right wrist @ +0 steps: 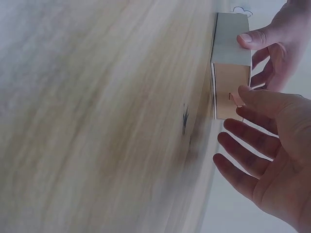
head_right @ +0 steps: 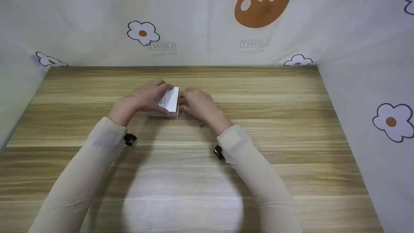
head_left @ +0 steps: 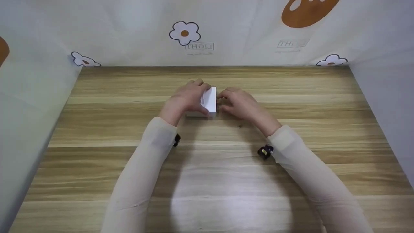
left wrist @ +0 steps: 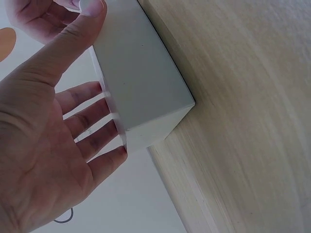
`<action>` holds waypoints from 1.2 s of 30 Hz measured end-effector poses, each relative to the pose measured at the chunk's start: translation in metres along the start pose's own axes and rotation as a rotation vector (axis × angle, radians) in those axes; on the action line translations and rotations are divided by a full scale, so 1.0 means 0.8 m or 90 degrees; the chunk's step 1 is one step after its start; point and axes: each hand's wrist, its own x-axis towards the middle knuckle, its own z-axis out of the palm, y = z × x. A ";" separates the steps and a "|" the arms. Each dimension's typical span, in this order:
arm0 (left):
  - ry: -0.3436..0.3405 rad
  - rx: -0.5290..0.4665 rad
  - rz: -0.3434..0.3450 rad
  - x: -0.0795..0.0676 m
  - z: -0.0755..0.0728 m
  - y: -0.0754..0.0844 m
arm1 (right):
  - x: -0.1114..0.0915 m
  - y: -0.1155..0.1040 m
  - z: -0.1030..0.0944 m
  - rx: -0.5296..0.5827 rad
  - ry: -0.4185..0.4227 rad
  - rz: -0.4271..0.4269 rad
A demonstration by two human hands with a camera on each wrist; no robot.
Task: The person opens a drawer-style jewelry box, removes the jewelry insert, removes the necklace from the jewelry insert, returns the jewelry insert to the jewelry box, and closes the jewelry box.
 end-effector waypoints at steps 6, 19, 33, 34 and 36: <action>0.004 0.000 0.002 0.000 0.001 -0.001 | 0.002 -0.003 0.002 0.010 -0.008 0.017; 0.001 0.008 -0.004 0.000 0.000 0.001 | 0.007 -0.004 0.004 0.013 -0.008 0.026; 0.003 0.003 -0.004 -0.001 0.001 0.000 | 0.012 -0.006 0.011 -0.004 0.012 0.038; 0.003 0.001 -0.004 -0.001 0.001 0.000 | 0.012 -0.006 0.011 -0.007 0.015 0.038; 0.003 -0.002 -0.004 0.000 0.001 0.000 | 0.012 -0.006 0.012 -0.010 0.022 0.039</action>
